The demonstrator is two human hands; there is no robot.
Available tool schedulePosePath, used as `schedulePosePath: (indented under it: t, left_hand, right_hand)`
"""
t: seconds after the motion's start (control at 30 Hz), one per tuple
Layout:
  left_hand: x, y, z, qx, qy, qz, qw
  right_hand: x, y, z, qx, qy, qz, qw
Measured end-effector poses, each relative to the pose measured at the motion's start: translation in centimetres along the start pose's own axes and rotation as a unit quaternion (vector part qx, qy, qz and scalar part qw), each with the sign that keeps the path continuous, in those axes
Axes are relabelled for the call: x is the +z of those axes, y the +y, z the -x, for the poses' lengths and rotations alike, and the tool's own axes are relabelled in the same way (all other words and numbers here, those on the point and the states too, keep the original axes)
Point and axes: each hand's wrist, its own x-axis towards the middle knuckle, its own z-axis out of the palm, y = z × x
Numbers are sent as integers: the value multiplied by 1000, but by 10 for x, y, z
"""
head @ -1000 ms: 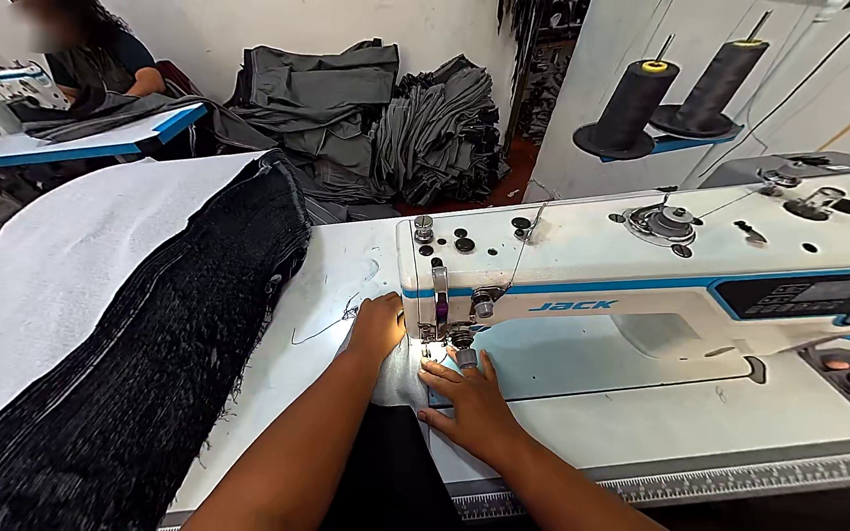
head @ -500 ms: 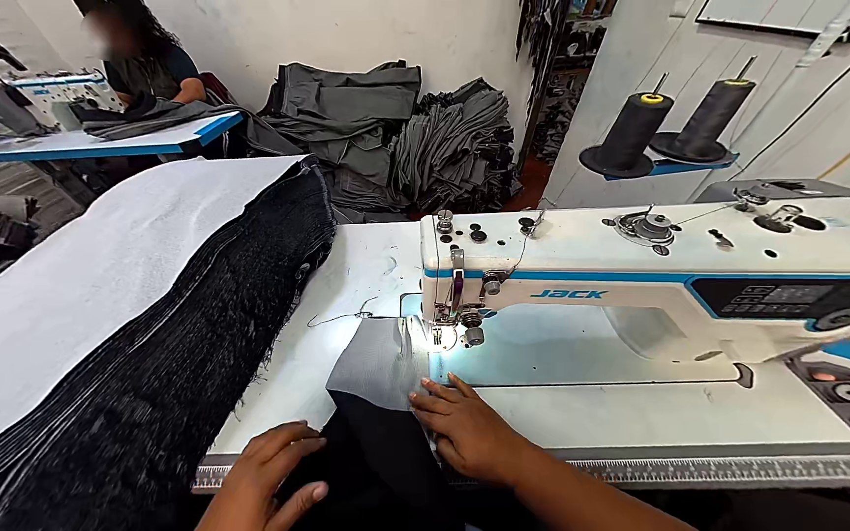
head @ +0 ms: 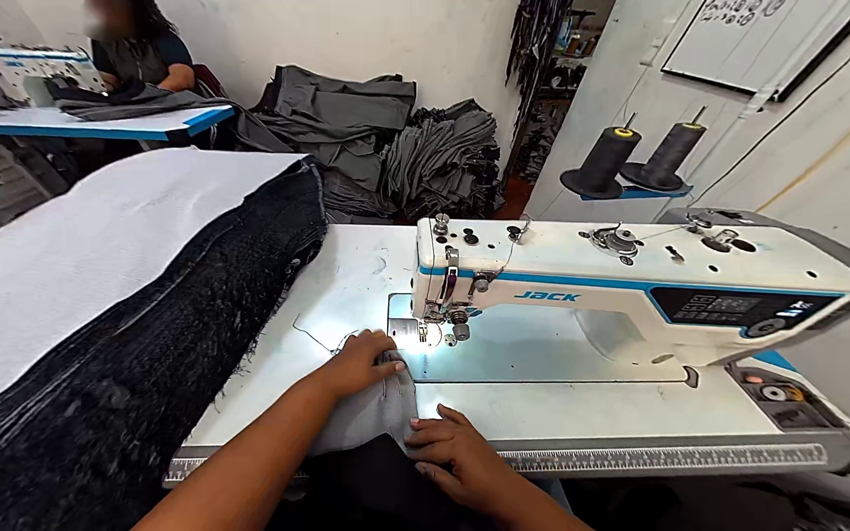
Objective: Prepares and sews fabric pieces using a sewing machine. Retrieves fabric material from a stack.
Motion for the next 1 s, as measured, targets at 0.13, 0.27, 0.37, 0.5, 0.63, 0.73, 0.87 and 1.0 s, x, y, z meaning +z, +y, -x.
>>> schedulePosePath:
  t: [0.13, 0.27, 0.37, 0.5, 0.63, 0.73, 0.87, 1.0]
  left_hand:
    - [1, -7, -8, -8, -1, 58, 998]
    - [-4, 20, -21, -101, -51, -40, 993]
    - [-6, 23, -18, -126, -48, -43, 990]
    - [14, 19, -6, -76, -2, -55, 996]
    - [39, 8, -18, -11, 108, -118, 987]
    - [37, 18, -30, -75, 117, -107, 984]
    - [39, 14, -43, -51, 157, -91, 982]
    - [30, 6, -55, 1, 144, -86, 986]
  right_hand:
    - [-14, 4, -31, 70, 13, 33, 997]
    - [-21, 13, -51, 190, -81, 135, 969]
    - [-30, 10, -55, 272, -151, 153, 938]
    - [-28, 18, -48, 261, -113, 139, 949]
    - [-38, 24, -59, 247, -195, 154, 937]
    - [-45, 31, -65, 269, -189, 157, 931]
    - [-40, 41, -62, 249, -116, 160, 948]
    - [-34, 45, -62, 239, -62, 165, 955]
